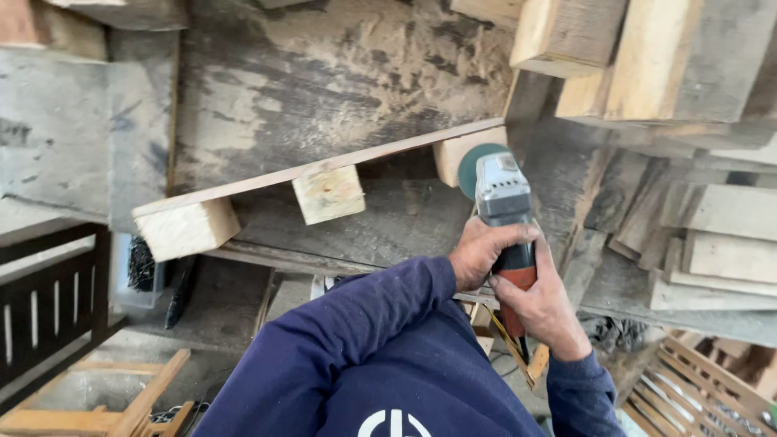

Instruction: The person uses an angle grinder with a sanding disc to smooth the edges and surfaces of a wooden plank with attached blocks. They repeatedly flip and reposition the plank to sand different sides and edges, then place the finished piece aside and pick up another plank to continue sanding.

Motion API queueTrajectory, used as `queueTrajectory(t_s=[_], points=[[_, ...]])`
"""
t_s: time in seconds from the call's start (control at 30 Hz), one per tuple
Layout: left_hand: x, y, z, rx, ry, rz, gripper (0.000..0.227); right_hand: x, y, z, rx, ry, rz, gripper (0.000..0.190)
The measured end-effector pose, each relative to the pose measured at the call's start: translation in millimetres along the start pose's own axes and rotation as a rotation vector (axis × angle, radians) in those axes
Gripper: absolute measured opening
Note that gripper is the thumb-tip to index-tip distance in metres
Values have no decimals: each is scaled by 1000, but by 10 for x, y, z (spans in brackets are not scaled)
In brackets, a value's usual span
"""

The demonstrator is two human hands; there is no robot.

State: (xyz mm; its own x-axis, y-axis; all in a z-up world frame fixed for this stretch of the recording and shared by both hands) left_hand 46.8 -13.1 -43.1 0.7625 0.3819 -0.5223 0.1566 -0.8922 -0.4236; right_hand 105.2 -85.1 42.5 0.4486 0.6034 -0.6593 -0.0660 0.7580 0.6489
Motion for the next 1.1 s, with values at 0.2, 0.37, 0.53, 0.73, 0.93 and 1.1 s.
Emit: queueTrajectory(t_s=[0.2, 0.37, 0.53, 0.73, 0.93, 1.1], points=[[-314, 185, 109, 18, -92, -18, 38, -268, -270, -167, 46, -1, -18, 87], [-502, 425, 68, 5, -21, -1, 35, -503, -357, -203, 14, 9, 40, 89], [-915, 349, 405, -26, -156, -126, 36, -537, -298, -499, -182, 164, 18, 102], [-1517, 64, 937, -87, -391, -306, 38, -556, 46, -1114, -193, 458, 136, 108], [-1772, -11, 1307, -169, -423, -328, 35, -593, 158, -1534, -184, 517, 241, 105], [-1636, 3, 1459, -72, -411, -281, 35, -561, 50, -1626, -136, 428, 266, 104]])
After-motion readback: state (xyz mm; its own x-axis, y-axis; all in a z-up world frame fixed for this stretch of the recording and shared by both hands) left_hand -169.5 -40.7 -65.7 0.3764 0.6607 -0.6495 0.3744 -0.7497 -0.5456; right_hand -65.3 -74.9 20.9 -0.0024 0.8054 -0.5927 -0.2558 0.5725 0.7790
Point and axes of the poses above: each hand's wrist, its own x-axis towards the middle knuckle, its own z-axis out of the back of the hand, y = z × x, the point moved 6 cm from there along x, towards the middle knuckle, and after that the axes turned 5 degrees about x, right-handed, at the moved point
